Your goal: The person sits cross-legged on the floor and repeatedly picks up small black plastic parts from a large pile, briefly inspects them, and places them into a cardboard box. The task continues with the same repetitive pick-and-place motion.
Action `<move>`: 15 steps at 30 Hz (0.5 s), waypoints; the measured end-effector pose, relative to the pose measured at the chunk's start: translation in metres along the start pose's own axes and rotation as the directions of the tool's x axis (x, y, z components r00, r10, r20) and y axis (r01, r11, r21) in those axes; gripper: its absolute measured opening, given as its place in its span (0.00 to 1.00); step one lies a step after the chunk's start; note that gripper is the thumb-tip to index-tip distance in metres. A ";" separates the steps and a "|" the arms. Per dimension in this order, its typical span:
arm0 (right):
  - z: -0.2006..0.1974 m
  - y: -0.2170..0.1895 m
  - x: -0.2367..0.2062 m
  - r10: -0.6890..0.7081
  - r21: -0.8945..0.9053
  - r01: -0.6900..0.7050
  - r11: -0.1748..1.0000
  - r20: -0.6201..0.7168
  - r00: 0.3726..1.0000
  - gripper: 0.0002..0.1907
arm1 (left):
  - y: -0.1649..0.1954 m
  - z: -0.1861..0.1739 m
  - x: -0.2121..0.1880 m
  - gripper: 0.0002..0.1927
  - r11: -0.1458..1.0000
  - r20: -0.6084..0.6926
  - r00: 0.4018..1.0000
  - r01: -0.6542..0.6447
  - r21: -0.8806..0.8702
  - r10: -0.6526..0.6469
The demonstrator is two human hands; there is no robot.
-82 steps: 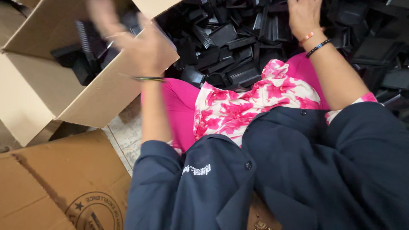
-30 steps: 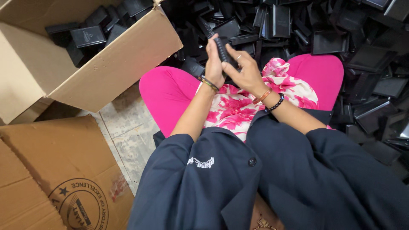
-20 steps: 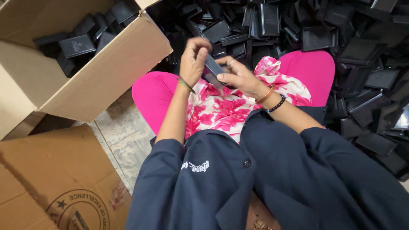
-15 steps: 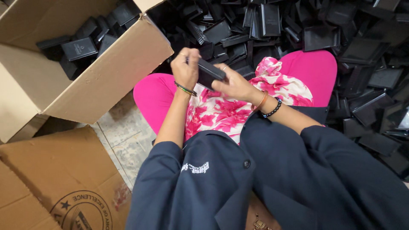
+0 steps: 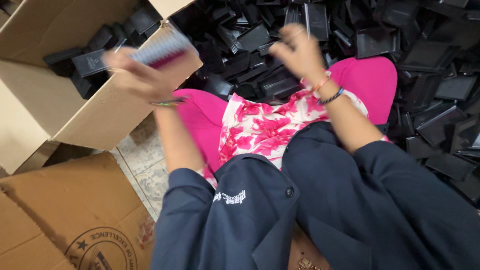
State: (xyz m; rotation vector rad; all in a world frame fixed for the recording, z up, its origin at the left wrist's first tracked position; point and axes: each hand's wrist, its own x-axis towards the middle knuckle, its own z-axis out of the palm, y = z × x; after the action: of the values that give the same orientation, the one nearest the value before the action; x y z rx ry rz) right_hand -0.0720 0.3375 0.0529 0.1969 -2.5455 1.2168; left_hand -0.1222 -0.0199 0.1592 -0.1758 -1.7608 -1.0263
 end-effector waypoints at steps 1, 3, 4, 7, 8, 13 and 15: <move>-0.009 0.024 0.010 -0.029 -0.207 0.004 0.978 -0.118 0.993 0.31 | -0.005 -0.011 0.027 0.20 0.995 -0.001 0.997 0.071 0.072 -0.071; -0.022 0.067 0.022 -0.081 -0.474 -0.020 0.880 -0.193 0.978 0.38 | -0.003 -0.017 0.049 0.17 0.896 -0.077 0.982 -0.126 0.426 0.174; -0.023 0.083 0.025 -0.037 -0.516 -0.070 0.854 -0.194 0.980 0.38 | 0.000 -0.012 0.047 0.15 0.933 -0.018 0.994 -0.093 0.347 0.106; -0.018 0.111 0.028 0.164 -0.510 -0.242 0.826 -0.194 0.967 0.38 | 0.012 0.026 0.003 0.10 0.993 0.209 0.975 0.049 0.112 -0.071; -0.015 0.113 0.028 0.265 -0.420 -0.315 0.851 -0.173 0.949 0.38 | 0.012 0.043 -0.018 0.10 0.993 0.292 0.949 0.111 0.041 -0.118; -0.013 0.110 0.024 0.375 -0.373 -0.402 0.836 -0.146 0.916 0.37 | -0.003 0.157 -0.110 0.33 0.947 0.595 0.774 0.020 0.320 -0.217; -0.016 0.111 0.019 0.350 -0.361 -0.381 0.851 -0.151 0.924 0.36 | -0.015 0.187 -0.126 0.33 0.796 0.583 0.645 0.066 0.602 -0.494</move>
State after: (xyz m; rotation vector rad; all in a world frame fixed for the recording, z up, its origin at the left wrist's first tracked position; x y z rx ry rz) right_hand -0.1145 0.4199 -0.0126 -0.4405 -2.7636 0.7807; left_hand -0.2054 0.1450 0.0301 0.0955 -2.8339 -0.6556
